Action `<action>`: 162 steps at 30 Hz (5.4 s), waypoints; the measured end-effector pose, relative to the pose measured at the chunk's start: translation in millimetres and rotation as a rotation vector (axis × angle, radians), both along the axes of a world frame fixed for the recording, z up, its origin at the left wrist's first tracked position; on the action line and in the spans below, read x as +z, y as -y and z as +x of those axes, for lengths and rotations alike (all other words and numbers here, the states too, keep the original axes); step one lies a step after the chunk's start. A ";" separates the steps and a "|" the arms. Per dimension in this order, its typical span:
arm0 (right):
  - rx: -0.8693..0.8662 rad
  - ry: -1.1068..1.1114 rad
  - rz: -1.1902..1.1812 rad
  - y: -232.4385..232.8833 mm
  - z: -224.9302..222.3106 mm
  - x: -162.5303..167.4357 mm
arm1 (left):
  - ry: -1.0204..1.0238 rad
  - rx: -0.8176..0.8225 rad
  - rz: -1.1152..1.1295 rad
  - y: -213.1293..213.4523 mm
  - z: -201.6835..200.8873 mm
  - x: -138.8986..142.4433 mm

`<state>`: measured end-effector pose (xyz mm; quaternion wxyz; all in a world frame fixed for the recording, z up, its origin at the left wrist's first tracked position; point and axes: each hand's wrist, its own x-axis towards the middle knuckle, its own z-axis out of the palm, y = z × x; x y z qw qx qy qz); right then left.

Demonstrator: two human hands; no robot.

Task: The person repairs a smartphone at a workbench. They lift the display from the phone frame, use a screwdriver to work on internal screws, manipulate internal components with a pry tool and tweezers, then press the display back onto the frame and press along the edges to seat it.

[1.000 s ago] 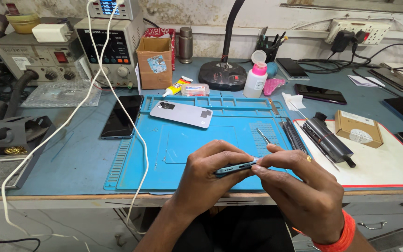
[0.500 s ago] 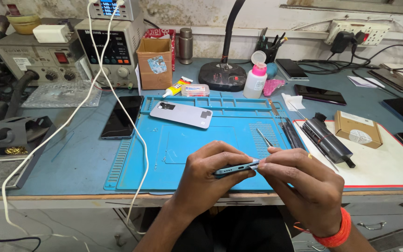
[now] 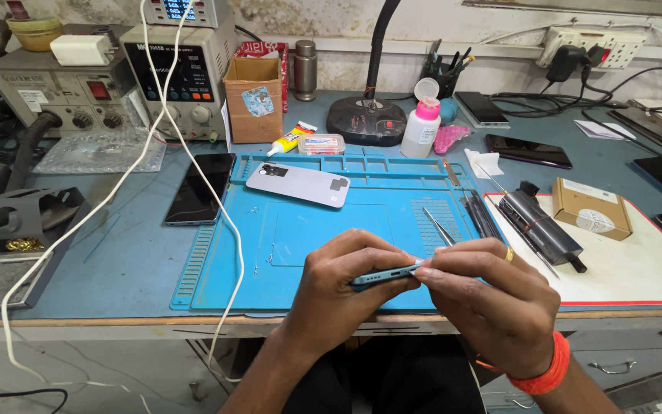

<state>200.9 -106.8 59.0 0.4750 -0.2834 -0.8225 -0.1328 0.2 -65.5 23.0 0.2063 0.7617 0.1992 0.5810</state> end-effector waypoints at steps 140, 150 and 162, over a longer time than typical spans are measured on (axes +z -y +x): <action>0.091 -0.197 -0.277 -31.3 5.1 60.2 | 0.061 0.029 -0.350 -23.0 3.7 30.8; 0.232 -0.395 -0.667 -28.4 17.8 49.3 | 0.083 -0.055 -0.295 -15.8 5.6 25.5; -0.006 0.076 -0.255 -3.6 11.9 62.7 | 0.066 -0.072 -0.185 -2.1 6.0 19.9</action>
